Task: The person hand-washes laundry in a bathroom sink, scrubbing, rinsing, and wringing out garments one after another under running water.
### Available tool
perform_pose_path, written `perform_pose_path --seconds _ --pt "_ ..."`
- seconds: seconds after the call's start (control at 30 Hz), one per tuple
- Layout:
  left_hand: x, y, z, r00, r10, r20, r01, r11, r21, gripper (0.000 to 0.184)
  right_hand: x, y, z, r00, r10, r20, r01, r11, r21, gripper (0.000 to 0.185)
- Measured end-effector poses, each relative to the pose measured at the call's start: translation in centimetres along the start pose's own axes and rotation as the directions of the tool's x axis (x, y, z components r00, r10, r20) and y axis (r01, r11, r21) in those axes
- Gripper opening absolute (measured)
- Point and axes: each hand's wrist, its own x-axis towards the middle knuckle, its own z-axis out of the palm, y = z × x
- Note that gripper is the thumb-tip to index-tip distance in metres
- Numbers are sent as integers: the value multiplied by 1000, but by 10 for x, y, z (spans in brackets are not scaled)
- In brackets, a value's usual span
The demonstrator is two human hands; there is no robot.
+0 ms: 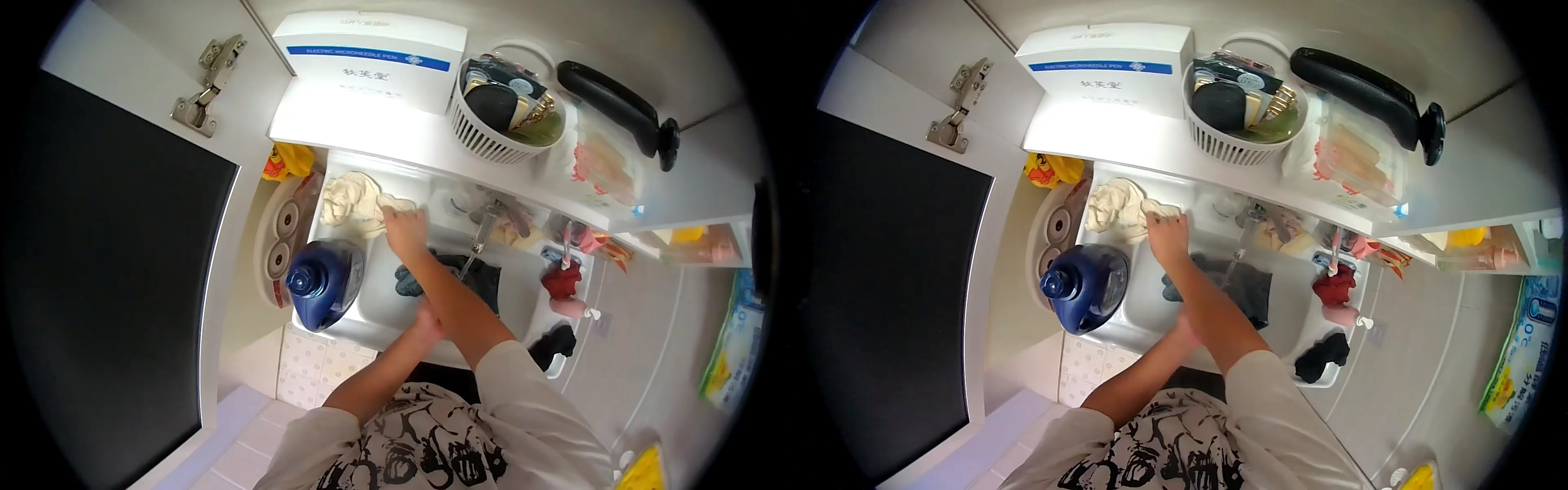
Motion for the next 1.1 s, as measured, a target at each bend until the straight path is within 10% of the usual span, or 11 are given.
perform_pose_path --seconds 0.17,0.47,0.6,0.7,0.87,1.1 --pt "1 8 32 963 -3 -270 15 999 41 40 -54 11 -45 992 127 15 -128 982 137 28" --pt "11 24 41 985 119 -125 -110 991 76 65 -214 48 -68 903 379 -202 -254 851 461 40" --pt "3 16 96 979 -80 -189 70 996 -61 77 -264 69 -40 797 589 -131 -357 635 685 39" --pt "20 5 66 917 -42 -397 205 903 378 67 -289 79 -37 859 492 142 -417 510 752 52" --pt "16 17 61 825 302 -478 165 680 715 44 -289 77 -31 831 504 236 -164 -184 969 68" --pt "-14 29 104 941 330 -70 107 -97 990 45 -203 79 -30 781 377 498 55 -836 546 64"
